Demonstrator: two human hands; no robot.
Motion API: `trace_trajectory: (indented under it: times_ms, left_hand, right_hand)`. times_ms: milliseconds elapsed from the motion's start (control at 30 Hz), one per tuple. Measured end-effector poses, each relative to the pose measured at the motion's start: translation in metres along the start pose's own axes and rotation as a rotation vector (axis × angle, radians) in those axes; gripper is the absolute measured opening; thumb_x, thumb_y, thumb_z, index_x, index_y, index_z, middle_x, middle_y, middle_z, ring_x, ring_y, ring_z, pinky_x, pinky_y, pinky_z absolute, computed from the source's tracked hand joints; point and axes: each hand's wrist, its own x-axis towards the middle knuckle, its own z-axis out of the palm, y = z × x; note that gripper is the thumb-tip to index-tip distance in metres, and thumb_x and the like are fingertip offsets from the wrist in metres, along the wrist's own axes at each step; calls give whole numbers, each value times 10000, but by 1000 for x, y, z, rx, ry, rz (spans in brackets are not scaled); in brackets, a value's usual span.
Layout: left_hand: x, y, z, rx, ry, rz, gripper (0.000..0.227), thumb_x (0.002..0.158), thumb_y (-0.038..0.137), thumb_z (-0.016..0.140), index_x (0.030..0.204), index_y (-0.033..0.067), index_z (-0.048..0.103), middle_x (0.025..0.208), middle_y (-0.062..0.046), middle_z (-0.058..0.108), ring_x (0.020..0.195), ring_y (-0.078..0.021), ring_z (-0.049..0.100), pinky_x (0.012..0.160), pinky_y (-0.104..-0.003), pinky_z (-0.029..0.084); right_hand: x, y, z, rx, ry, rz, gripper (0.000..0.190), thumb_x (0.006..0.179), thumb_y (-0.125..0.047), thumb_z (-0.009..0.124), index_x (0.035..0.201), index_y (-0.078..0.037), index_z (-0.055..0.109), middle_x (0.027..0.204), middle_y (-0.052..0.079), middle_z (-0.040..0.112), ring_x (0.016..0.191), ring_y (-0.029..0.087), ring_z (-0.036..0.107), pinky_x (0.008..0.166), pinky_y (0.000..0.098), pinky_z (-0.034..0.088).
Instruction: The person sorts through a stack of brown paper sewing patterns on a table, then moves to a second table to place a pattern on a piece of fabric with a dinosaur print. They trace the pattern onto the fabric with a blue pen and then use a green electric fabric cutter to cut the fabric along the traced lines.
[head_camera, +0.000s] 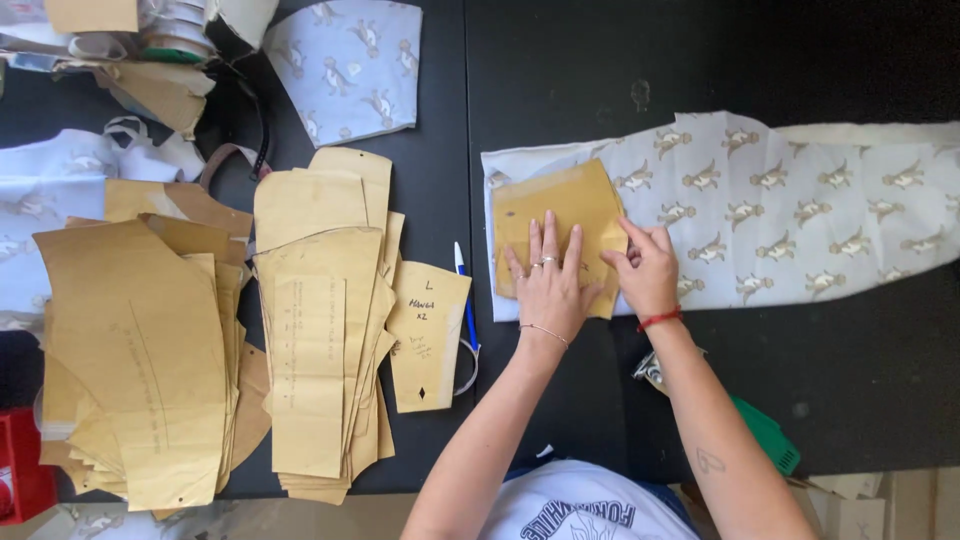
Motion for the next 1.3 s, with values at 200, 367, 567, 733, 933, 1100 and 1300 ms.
trace_trajectory:
  times_ms: [200,367,567,733,933,1100,1300]
  left_hand:
    - [9,-7,1,60,-333,-89,899,662,550,616,1366,205,176,1440,-151,17,1336,-290,0,1015,-581,28]
    - [12,-9,3,54,-351,-90,883,667,542,621,1364,227,181,1446,-127,-1,1338,-269,-14,1010,-581,1]
    - [16,-3,8,82,-382,-127,940,633,493,680,1365,216,161,1439,-146,-40,1330,-290,-48,980,-616,-36]
    - [17,-1,7,84,-401,-115,919,646,471,677,1363,218,160,1434,-156,-44,1325,-300,-51,969,-640,-31]
    - [18,-3,-1,60,-452,-93,954,628,529,667,1368,233,142,1434,-144,-53,1324,-295,-67,966,-647,-30]
    - [14,-2,-4,36,-452,-101,970,622,516,684,1370,221,143,1433,-157,-52,1324,-306,-67,965,-651,-23]
    - [9,-4,1,22,-436,-110,940,641,542,659,1370,220,161,1437,-153,-42,1326,-305,-73,966,-648,-46]
  right_hand:
    - [-2,-21,-9,74,-45,90,504,670,-77,749,1144,-115,584,897,99,487,655,195,585,556,247,497]
    - [-1,-36,-13,179,-32,144,444,719,-32,713,1139,-57,572,896,114,461,688,189,580,591,243,497]
    - [1,-38,-13,182,-12,176,335,780,-7,655,1107,-36,585,852,95,458,677,160,581,588,227,494]
    - [0,-41,-11,175,32,187,311,788,5,640,1091,-44,595,840,92,471,672,159,585,576,225,493]
    - [-2,-38,-10,181,67,184,289,784,0,642,1066,-54,607,827,85,481,664,146,583,561,212,492]
    - [-3,-38,-7,219,68,176,272,793,-2,636,1060,-48,604,821,79,477,664,135,583,547,201,494]
    - [2,-39,-10,186,32,145,271,793,-6,651,1058,-35,606,819,94,476,661,164,586,522,211,498]
